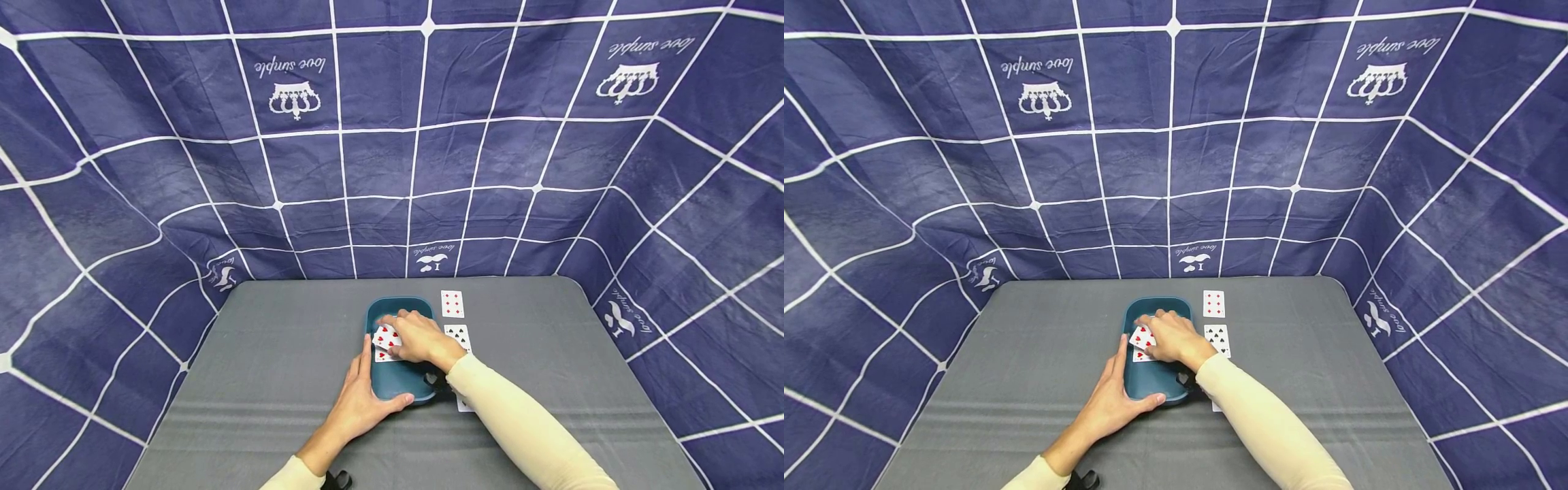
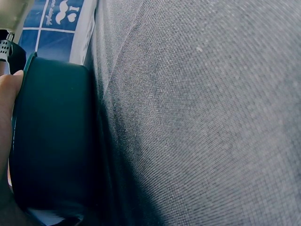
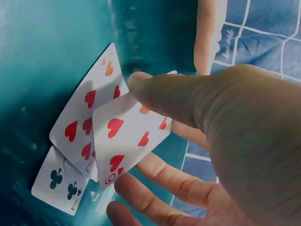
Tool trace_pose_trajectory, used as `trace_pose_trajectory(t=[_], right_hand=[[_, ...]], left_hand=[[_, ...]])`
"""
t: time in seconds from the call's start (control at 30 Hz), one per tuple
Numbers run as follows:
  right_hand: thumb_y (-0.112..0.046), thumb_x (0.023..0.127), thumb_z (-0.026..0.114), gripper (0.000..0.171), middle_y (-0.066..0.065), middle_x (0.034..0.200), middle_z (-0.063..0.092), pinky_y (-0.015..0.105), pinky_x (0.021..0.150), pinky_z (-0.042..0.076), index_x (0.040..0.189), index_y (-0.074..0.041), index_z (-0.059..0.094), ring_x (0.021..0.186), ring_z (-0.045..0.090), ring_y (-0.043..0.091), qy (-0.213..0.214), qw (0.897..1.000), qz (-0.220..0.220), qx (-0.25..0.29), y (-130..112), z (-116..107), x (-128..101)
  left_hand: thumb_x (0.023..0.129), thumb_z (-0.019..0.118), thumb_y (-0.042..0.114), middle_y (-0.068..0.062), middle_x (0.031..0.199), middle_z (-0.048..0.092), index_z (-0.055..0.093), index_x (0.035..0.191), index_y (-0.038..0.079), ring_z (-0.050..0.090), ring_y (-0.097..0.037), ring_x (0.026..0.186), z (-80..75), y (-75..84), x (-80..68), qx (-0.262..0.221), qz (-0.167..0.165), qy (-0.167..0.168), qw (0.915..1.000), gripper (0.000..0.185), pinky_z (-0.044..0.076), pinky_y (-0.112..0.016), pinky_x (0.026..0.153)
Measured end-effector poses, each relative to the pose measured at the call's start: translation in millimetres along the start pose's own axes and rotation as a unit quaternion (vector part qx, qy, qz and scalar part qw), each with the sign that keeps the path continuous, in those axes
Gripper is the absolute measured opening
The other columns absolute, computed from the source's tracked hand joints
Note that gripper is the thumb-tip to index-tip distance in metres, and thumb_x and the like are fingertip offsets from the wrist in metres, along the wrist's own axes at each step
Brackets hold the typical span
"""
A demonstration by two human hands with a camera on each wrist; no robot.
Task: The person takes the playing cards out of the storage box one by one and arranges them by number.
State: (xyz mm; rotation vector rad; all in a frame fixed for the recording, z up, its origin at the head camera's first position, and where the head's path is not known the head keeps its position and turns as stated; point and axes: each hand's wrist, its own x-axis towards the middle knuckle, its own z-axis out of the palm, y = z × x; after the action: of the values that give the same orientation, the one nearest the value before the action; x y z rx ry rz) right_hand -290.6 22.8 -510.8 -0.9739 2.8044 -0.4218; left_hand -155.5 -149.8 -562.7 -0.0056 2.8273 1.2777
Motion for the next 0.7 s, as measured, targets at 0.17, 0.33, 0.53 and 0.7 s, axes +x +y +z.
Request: trace_pose_trajectory(t=[0.17, 0.33, 0.53, 0.7], right_hand=[[-0.034, 0.100, 0.095, 0.068, 0.010, 0.132, 0.076, 0.055, 0.085, 0.067, 0.162, -0.030, 0.069, 0.110, 0.074, 0.027, 0.009, 1.000, 0.003, 0.009, 1.5, -2.2, -2.5], [-0.035, 0.099, 0.095, 0.066, 0.010, 0.124, 0.076, 0.054, 0.077, 0.065, 0.160, -0.027, 0.070, 0.102, 0.073, 0.027, 0.026, 0.999, 0.003, 0.021, 3.5, -4.9, -4.3], [-0.033, 0.099, 0.095, 0.064, 0.011, 0.125, 0.076, 0.053, 0.083, 0.065, 0.158, -0.024, 0.071, 0.104, 0.075, 0.030, 0.041, 0.999, -0.002, 0.033, 5.6, -10.8, -6.5], [-0.029, 0.099, 0.094, 0.064, 0.016, 0.128, 0.076, 0.054, 0.085, 0.065, 0.158, -0.021, 0.071, 0.100, 0.076, 0.032, 0.047, 0.998, -0.004, 0.047, 7.5, -15.4, -7.6]], left_hand=[[0.079, 0.100, 0.073, -0.027, 0.180, 0.042, 0.006, 0.190, 0.020, 0.053, -0.049, 0.161, -0.4, 1.1, -1.1, -0.001, 0.000, -0.003, 1.0000, 0.155, 0.052, -0.070, 0.126], [0.079, 0.100, 0.073, -0.027, 0.181, 0.042, 0.004, 0.190, 0.022, 0.053, -0.049, 0.161, -0.2, 0.3, -0.6, 0.000, -0.002, -0.004, 1.0000, 0.155, 0.052, -0.071, 0.126], [0.078, 0.100, 0.074, -0.026, 0.179, 0.044, 0.005, 0.190, 0.022, 0.054, -0.048, 0.160, -0.3, 0.7, -0.2, 0.003, 0.001, 0.000, 1.0000, 0.156, 0.053, -0.069, 0.125], [0.078, 0.101, 0.072, -0.027, 0.178, 0.045, 0.006, 0.190, 0.021, 0.054, -0.048, 0.160, 0.4, 0.2, -0.1, 0.001, 0.006, 0.004, 1.0000, 0.156, 0.053, -0.069, 0.124]])
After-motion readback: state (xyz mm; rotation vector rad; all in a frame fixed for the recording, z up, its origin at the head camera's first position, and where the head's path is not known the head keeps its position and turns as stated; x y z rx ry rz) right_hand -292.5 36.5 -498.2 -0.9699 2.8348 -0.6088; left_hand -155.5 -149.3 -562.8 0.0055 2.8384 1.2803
